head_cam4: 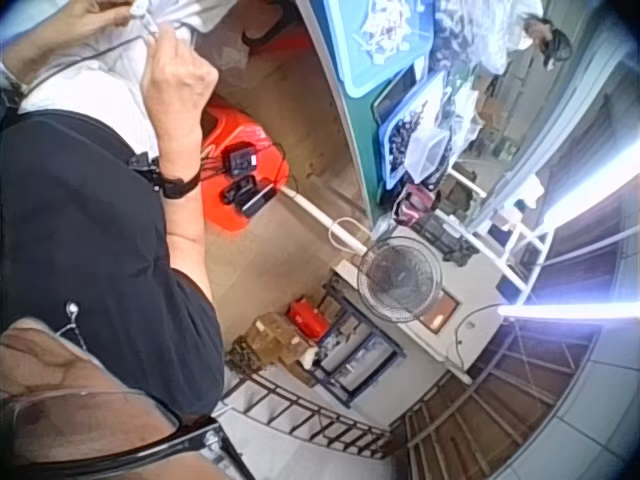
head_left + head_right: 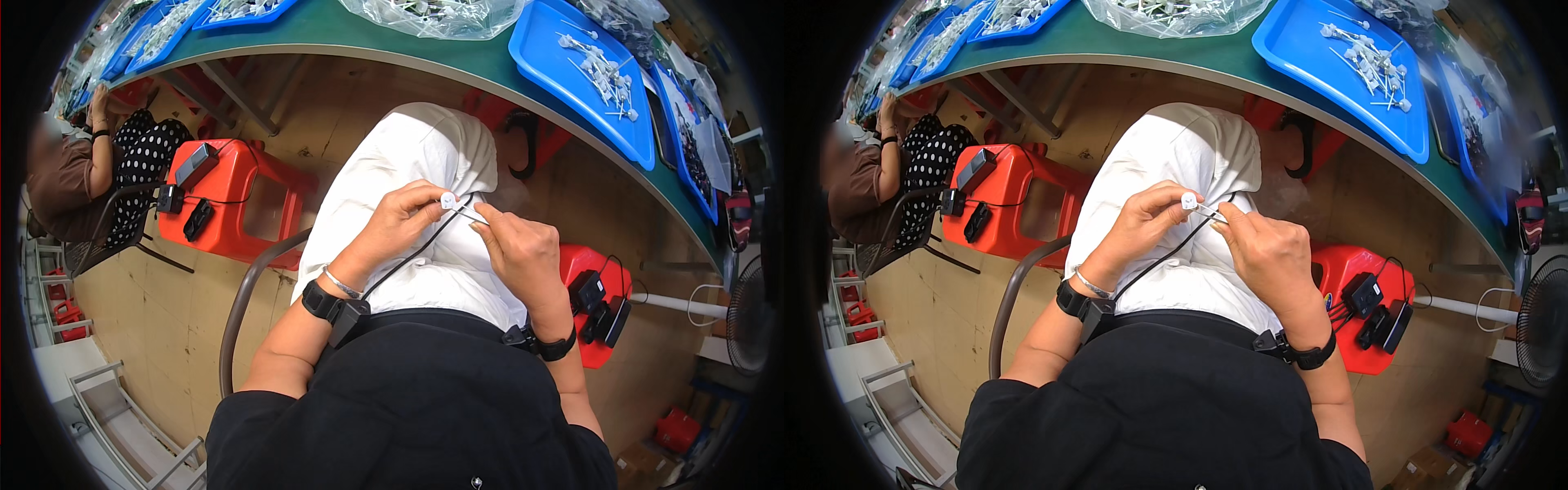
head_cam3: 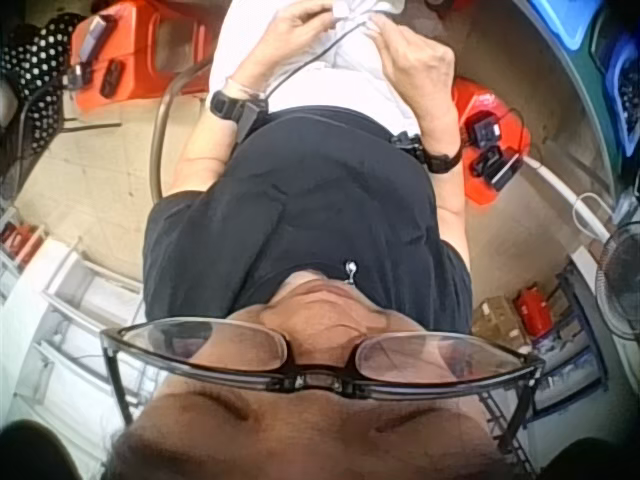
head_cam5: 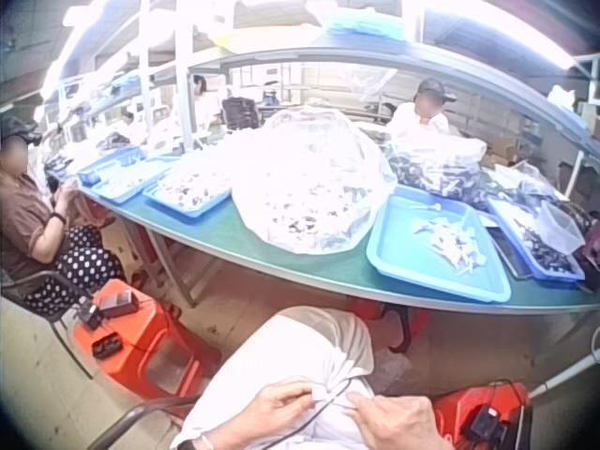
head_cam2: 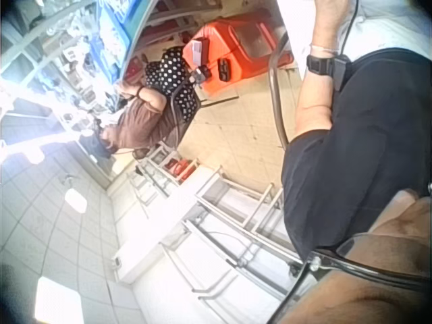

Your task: Assembling small white plastic components onto a black cord at a workbench in a manufacturing environment.

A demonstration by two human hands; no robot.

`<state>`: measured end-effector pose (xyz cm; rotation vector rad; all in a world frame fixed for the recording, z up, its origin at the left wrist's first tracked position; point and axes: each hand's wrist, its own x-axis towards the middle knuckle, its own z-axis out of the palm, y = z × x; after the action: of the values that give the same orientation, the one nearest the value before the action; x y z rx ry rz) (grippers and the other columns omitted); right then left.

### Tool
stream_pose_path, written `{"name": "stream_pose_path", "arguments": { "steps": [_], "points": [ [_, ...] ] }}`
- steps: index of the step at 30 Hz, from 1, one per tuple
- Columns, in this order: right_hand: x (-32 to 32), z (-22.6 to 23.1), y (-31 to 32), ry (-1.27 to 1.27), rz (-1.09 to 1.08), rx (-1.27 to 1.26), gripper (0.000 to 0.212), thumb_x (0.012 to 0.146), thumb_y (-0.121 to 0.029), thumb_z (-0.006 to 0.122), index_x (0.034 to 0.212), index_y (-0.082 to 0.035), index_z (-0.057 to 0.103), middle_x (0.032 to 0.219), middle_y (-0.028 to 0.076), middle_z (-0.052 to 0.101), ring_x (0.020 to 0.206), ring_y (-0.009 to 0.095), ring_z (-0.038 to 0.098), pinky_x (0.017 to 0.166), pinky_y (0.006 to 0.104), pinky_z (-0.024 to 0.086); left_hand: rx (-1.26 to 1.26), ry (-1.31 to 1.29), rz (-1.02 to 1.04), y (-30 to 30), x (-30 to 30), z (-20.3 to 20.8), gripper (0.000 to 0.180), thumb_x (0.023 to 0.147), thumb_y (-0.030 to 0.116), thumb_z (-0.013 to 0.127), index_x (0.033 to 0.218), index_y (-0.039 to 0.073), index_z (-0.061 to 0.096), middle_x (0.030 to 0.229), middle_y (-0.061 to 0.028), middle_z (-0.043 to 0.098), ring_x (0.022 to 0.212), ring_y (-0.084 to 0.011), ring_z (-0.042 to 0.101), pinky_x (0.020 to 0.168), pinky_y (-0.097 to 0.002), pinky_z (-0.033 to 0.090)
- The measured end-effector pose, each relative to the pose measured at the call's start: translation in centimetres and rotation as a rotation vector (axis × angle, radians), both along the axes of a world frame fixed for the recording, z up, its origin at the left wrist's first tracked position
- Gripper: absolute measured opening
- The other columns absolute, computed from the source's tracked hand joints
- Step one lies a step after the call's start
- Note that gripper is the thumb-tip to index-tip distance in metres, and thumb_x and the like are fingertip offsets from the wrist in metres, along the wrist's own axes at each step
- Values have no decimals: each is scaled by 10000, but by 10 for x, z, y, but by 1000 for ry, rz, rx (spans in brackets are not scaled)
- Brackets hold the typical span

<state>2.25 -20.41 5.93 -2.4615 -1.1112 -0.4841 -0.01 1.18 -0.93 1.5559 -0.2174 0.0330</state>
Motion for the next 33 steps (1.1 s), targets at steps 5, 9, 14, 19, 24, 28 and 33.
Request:
{"name": "stream_pose_path", "arguments": {
  "steps": [5,9,14,19,24,28,33],
  "points": [
    [-2,-3,0,68,-7,18,157,908,-188,744,983,-58,695,622,71,609,515,224,618,482,353,458,137,-79,49,2,1,-3,188,1002,52,631,1159,18,728,994,-55,674,857,-123,619,795,-267,524],
    [-2,-4,0,127,-22,36,160,943,-207,709,900,-58,671,583,80,597,489,255,600,469,369,450,214,-151,75,1,1,-2,188,976,5,634,1138,21,727,1003,-65,687,895,-145,638,812,-278,525],
    [-2,-4,1,181,-9,64,198,955,-218,698,843,-60,656,573,93,585,477,274,584,463,383,434,246,-191,93,1,1,0,189,955,-16,643,1121,21,726,1018,-81,698,920,-186,653,822,-297,525],
    [-3,-3,0,226,-13,69,231,967,-222,685,805,-63,643,564,106,568,470,291,570,461,393,423,265,-180,99,1,0,0,184,946,-20,653,1111,18,725,1002,-83,700,916,-199,655,815,-304,523],
    [-2,-4,-2,311,-47,42,272,976,-238,671,784,-50,637,558,136,557,489,341,563,472,421,428,298,-193,102,0,1,0,176,944,-18,656,1104,14,722,988,-87,695,904,-204,652,807,-307,520],
    [-3,-1,-2,414,-73,40,290,975,-237,671,765,-39,646,569,154,565,510,366,567,488,432,435,337,-186,87,0,0,2,168,942,-25,653,1094,10,717,965,-88,682,898,-210,650,809,-309,517],
    [1,-5,-6,764,-81,168,268,986,-227,654,828,-17,707,556,158,572,476,296,543,517,378,442,312,-157,66,0,1,2,164,946,-21,649,1092,10,716,970,-87,677,904,-208,649,821,-306,515]
  ]
}}
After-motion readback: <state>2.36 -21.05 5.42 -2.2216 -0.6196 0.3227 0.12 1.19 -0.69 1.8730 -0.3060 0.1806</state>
